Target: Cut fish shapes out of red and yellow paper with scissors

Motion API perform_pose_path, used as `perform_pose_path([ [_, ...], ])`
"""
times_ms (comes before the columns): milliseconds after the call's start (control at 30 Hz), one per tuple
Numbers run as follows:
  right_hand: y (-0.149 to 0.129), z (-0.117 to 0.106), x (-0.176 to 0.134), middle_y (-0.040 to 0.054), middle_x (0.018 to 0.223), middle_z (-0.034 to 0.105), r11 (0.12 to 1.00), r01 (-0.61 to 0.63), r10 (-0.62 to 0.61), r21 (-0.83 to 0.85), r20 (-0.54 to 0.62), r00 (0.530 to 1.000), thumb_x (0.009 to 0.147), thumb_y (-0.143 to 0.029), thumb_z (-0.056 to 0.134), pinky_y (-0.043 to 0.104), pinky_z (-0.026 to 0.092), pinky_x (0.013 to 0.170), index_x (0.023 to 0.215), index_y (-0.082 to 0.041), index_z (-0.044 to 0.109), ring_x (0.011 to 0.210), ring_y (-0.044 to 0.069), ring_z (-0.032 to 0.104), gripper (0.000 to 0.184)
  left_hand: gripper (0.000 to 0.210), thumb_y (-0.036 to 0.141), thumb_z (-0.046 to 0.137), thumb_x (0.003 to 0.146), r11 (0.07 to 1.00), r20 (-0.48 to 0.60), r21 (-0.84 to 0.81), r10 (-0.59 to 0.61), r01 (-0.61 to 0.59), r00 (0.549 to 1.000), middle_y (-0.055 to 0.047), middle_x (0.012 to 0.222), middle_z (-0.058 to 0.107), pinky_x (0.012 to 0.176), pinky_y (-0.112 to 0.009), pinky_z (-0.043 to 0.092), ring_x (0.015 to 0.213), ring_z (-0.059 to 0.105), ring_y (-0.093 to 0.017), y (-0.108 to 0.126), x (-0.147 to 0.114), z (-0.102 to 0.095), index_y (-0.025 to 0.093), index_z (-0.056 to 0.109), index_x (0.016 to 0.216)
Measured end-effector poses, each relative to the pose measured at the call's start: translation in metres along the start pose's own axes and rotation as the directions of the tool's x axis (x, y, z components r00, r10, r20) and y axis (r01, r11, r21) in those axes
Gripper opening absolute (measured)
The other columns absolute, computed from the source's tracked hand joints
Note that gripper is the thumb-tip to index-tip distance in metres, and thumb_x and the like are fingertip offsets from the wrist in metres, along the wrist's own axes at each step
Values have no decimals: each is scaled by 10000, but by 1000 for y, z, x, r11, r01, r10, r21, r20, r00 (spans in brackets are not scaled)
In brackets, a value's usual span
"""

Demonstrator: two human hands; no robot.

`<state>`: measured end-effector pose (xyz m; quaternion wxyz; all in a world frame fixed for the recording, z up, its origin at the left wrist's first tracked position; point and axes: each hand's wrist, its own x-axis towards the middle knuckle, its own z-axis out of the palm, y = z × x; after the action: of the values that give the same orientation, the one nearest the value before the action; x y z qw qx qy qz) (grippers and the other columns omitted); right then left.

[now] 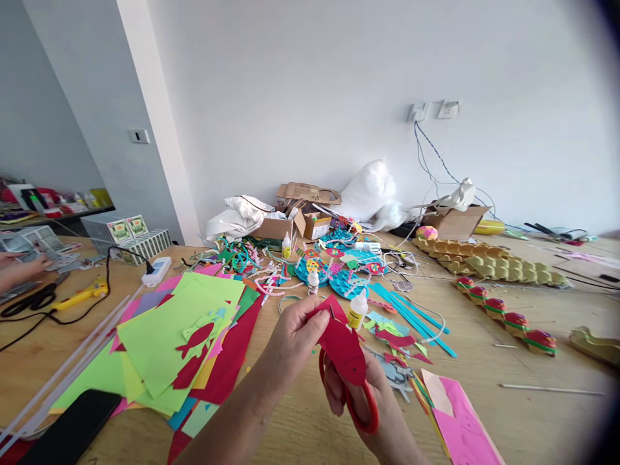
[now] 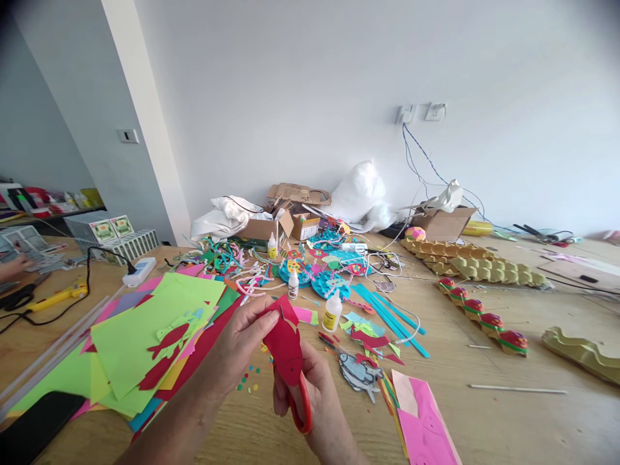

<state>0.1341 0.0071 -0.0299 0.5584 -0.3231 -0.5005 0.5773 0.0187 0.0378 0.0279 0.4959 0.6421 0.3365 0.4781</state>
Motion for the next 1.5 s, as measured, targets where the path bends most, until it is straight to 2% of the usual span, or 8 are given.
perform_pose_path([
  [200,1,-3,-2,-41,458,487,999,21,-21,30,9,1000,750,-535,599,170,338,360,622,-170,531,362,70,427,393,227,322,450,809,998,37,-64,-16,19,999,36,581,444,547,-218,308,549,383,-100,4,-1,2,176,475,637],
  [333,2,-4,-2,-49,437,482,999,11,-11,41,-5,1000,731,-546,616,164,315,343,647,-170,542,341,68,413,392,231,341,461,800,997,30,-68,-29,31,999,36,582,446,550,-218,311,550,383,-101,4,-1,2,175,487,643],
  [567,3,-5,-1,-42,395,489,999,18,-19,32,23,1000,760,-539,589,161,288,330,574,-177,480,320,68,405,422,214,319,469,797,995,47,-89,-44,48,998,31,609,460,562,-215,321,566,388,-100,4,-1,0,167,505,651],
  [967,-9,-4,-3,-52,394,480,996,-76,77,-40,11,997,700,-593,619,163,242,331,650,-156,541,316,61,379,447,232,307,460,810,999,9,-32,-33,34,999,25,609,462,560,-219,326,579,398,-105,3,-1,-2,167,500,629],
  [1133,-8,-7,-4,-62,400,483,988,-149,150,-25,20,989,664,-598,644,160,232,339,643,-164,530,302,52,367,450,207,294,455,788,995,22,-47,-90,91,996,33,571,438,540,-219,313,539,382,-96,5,-1,-6,165,497,632],
  [1233,-9,-9,-4,-58,401,493,988,-152,154,-31,48,987,667,-611,634,160,243,351,647,-162,540,313,52,378,459,203,300,457,778,991,50,-58,-118,121,992,39,547,431,523,-219,301,513,372,-90,4,-1,-9,163,502,635],
  [1367,-16,-6,-4,-53,403,508,981,-187,188,-54,21,982,624,-637,652,162,280,362,656,-169,536,335,65,412,483,199,287,462,774,991,56,-38,-125,128,991,43,545,429,513,-216,291,510,359,-85,3,0,-11,166,485,617],
  [1500,-18,-6,-4,-52,418,511,980,-189,189,-64,-3,982,650,-615,646,166,308,362,670,-178,547,348,76,434,449,201,292,469,765,991,60,-53,-122,125,991,42,556,426,516,-216,295,519,372,-87,6,-2,-9,170,463,606],
])
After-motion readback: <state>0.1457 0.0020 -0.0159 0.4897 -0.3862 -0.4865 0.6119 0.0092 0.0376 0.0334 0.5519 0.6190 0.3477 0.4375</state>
